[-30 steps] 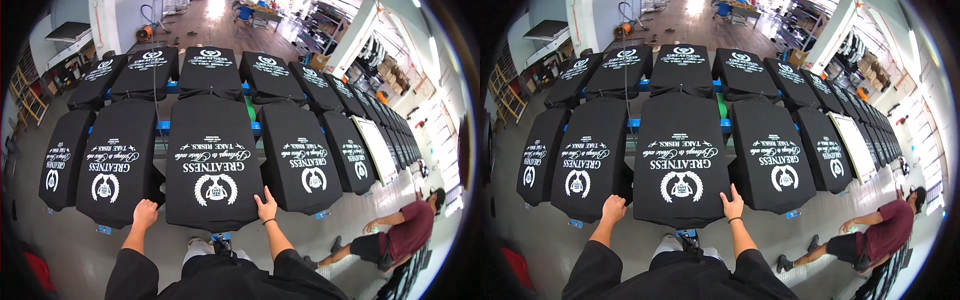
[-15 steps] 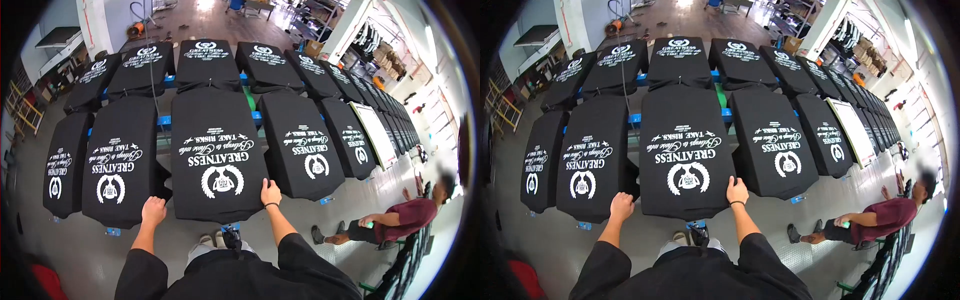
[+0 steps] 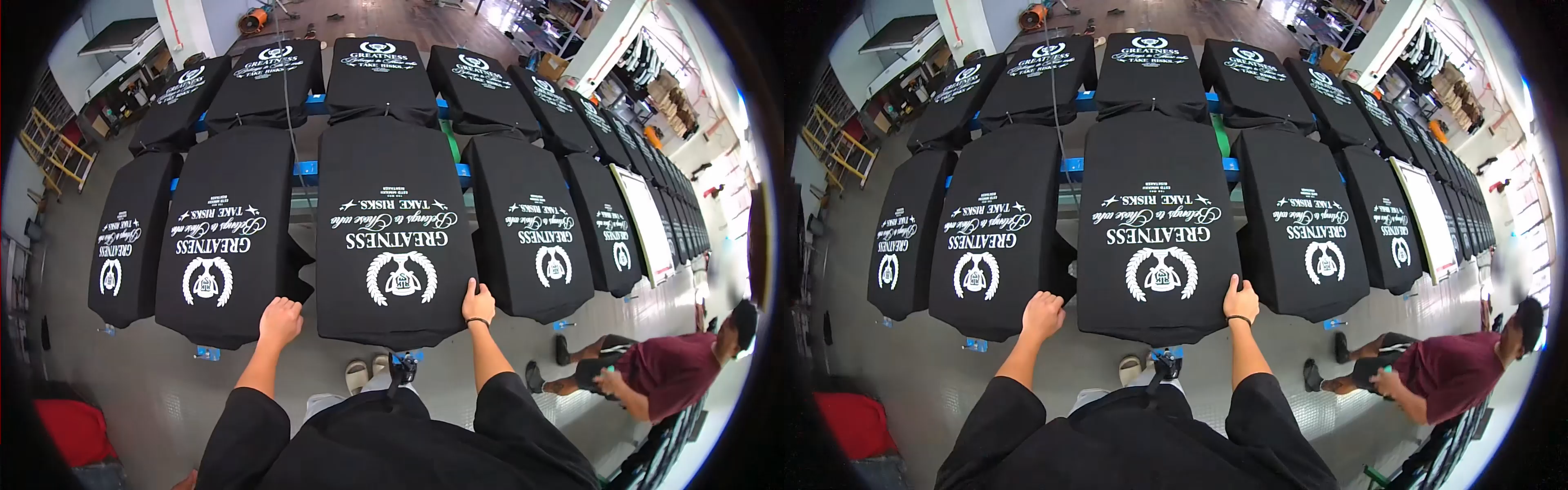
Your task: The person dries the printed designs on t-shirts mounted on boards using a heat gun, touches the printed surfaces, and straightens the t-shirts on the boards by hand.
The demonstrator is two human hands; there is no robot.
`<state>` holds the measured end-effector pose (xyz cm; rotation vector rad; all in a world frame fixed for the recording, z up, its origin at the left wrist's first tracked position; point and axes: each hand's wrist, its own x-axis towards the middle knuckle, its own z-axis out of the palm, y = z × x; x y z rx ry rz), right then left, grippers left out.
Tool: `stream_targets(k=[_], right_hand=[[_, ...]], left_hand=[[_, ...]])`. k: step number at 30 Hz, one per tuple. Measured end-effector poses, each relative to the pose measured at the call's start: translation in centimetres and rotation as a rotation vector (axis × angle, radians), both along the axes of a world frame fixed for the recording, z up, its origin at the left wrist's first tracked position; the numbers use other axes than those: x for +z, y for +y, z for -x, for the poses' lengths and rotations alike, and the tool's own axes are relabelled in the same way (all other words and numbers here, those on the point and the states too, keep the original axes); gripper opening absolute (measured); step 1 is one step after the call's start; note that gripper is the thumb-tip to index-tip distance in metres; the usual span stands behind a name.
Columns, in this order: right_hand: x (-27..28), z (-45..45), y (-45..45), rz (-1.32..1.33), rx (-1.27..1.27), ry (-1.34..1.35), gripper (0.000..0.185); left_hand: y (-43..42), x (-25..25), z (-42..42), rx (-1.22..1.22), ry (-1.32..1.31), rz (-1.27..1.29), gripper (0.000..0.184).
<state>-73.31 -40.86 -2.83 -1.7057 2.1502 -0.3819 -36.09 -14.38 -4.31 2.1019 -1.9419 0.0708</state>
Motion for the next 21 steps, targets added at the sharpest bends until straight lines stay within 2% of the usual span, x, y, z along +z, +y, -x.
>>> stream_targets(k=[21], right_hand=[[0.06, -0.01, -0.26, 0.001, 0.008, -0.025, 0.058]], left_hand=[[-0.16, 0.13, 0.29, 0.027, -0.041, -0.096, 0.013]])
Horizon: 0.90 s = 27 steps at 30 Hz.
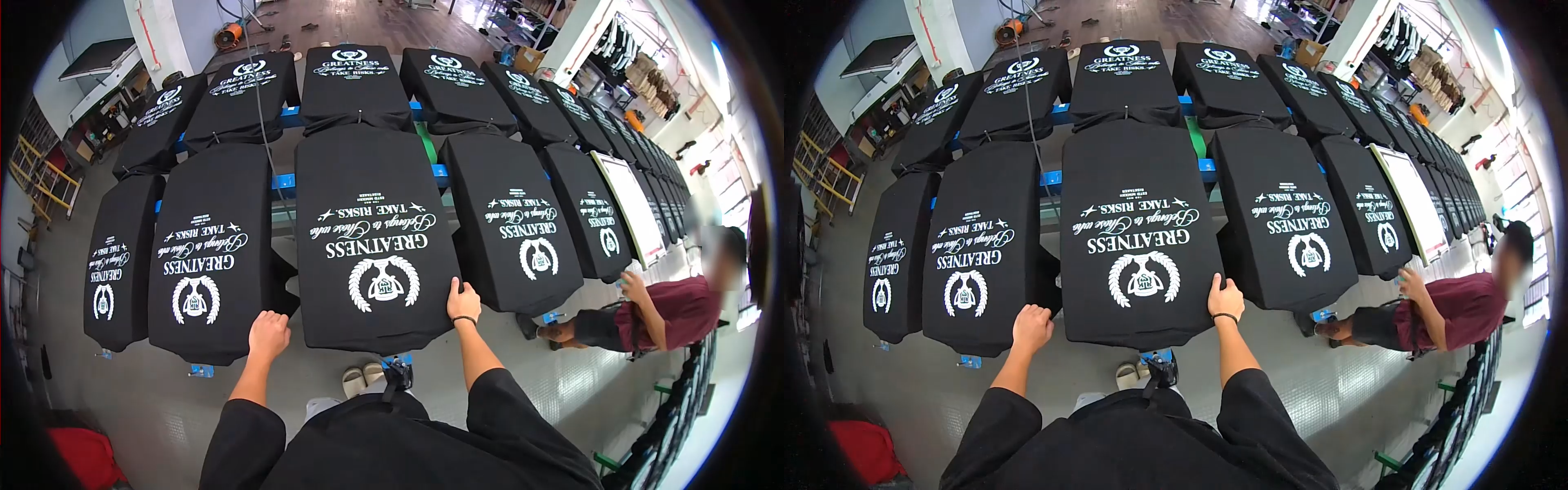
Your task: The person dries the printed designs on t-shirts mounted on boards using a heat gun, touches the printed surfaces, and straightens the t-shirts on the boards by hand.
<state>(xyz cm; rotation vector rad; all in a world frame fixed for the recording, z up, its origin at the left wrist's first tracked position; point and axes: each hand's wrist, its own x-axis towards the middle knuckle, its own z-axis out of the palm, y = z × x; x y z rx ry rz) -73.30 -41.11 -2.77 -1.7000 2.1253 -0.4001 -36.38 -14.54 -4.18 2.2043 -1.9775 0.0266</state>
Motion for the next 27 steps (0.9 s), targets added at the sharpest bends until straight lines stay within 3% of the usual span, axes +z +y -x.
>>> stream_targets(k=[18, 27], right_hand=[[0.30, 0.23, -0.06, -0.045, 0.019, -0.002, 0.061], [0.25, -0.12, -0.06, 0.009, -0.003, 0.003, 0.059]], left_hand=[[-0.08, 0.11, 0.23, -0.011, 0.006, 0.045, 0.012], [-0.09, 0.13, 0.06, 0.003, -0.043, -0.058, 0.012]])
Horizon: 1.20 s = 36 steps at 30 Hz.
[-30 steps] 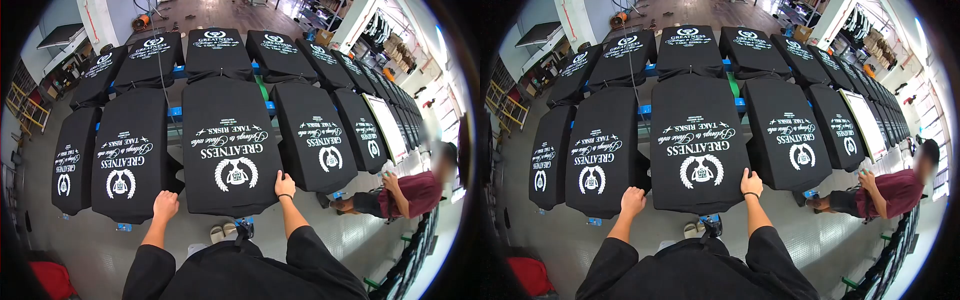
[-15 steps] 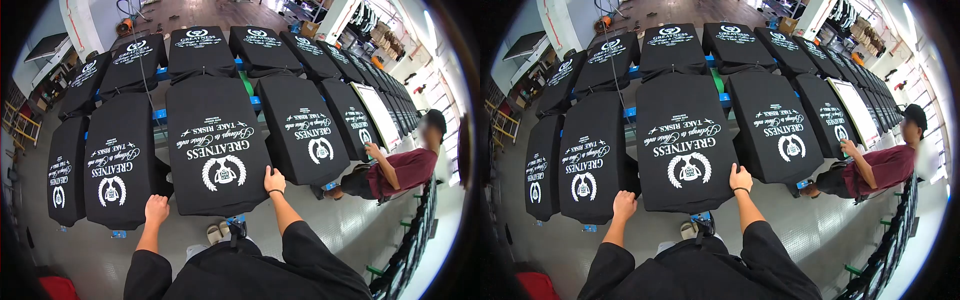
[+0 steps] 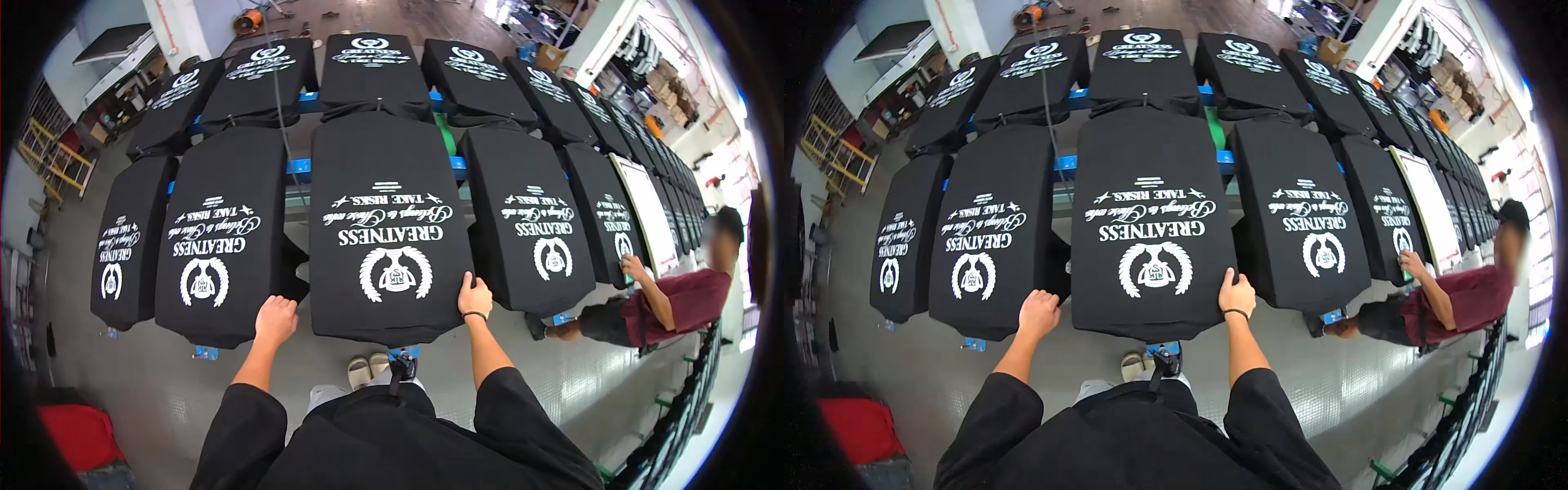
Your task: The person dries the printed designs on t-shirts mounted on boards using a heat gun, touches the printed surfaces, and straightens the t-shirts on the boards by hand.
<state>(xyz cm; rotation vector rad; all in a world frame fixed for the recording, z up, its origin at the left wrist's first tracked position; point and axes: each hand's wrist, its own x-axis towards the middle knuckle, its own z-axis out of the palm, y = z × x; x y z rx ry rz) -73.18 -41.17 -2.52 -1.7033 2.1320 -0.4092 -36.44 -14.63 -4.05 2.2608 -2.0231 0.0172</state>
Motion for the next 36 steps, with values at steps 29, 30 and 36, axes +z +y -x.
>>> stream_targets(k=[29, 30, 36], right_hand=[[-1.3, 0.5, -0.5, 0.018, 0.107, 0.013, 0.065], [-1.9, 0.8, -0.7, 0.048, 0.120, 0.035, 0.064], [-2.6, 0.9, -0.9, 0.075, 0.072, 0.059, 0.062]], left_hand=[[0.3, -1.6, -0.6, 0.024, -0.003, -0.063, 0.007], [0.0, -1.3, -0.5, 0.044, 0.008, -0.119, 0.007], [0.2, -0.8, -0.4, 0.015, 0.010, 0.003, 0.011]])
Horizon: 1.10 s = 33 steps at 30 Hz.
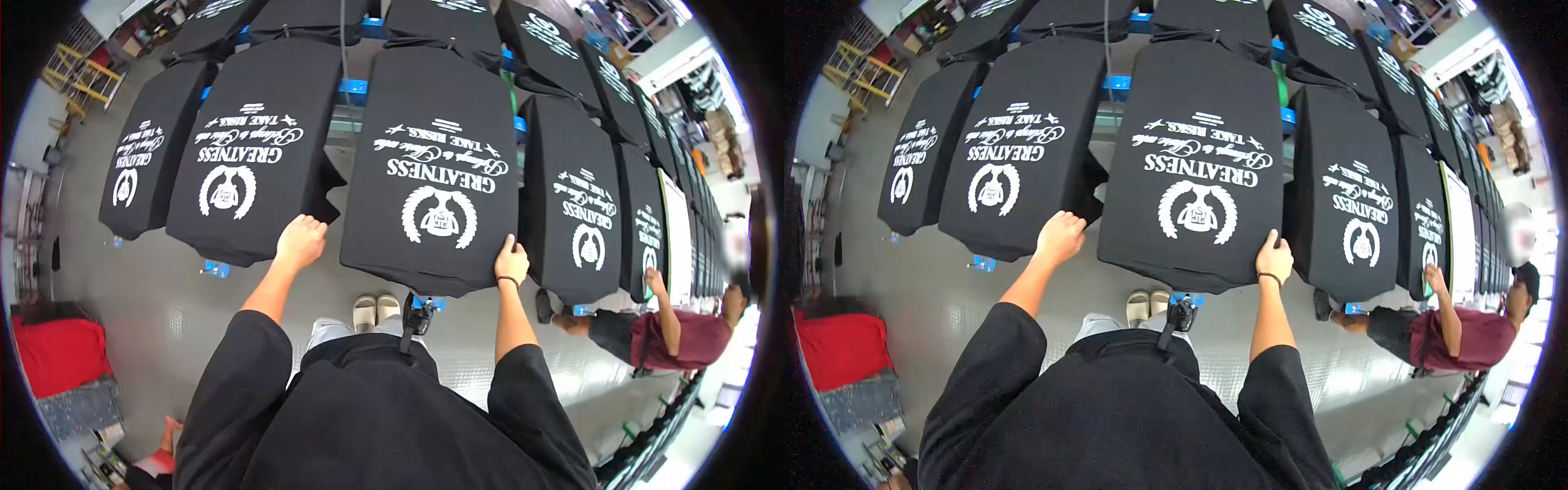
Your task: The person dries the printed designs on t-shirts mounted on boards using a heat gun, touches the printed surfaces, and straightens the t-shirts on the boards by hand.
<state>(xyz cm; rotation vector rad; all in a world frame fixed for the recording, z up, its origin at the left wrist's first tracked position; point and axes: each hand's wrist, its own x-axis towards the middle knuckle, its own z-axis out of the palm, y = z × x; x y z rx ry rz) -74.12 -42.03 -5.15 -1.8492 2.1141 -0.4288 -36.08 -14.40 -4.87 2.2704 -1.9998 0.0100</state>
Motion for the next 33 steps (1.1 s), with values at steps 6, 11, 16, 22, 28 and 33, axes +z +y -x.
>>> stream_targets(k=[6, 11, 16, 22, 28, 33], right_hand=[[1.6, -0.6, 0.5, -0.083, -0.043, -0.045, 0.063], [0.8, -0.3, 0.1, -0.052, -0.044, -0.034, 0.064], [2.4, -0.8, 0.5, -0.117, -0.023, -0.042, 0.066], [0.7, -0.2, -0.1, -0.112, -0.047, -0.022, 0.068], [0.6, -0.3, 0.0, -0.072, -0.052, -0.042, 0.066], [1.1, -0.5, -0.2, -0.112, -0.054, -0.035, 0.065]], left_hand=[[0.0, -0.1, -0.1, -0.030, -0.022, -0.010, 0.012], [-0.1, 0.0, 0.1, -0.029, -0.039, 0.026, 0.013], [-0.4, 0.3, 0.0, -0.033, -0.039, 0.015, 0.013], [-0.3, 0.3, 0.2, -0.023, -0.003, 0.048, 0.011], [-0.2, 0.2, 0.2, -0.010, 0.014, 0.000, 0.008], [-0.4, 0.4, 0.3, -0.019, -0.008, 0.005, 0.007]])
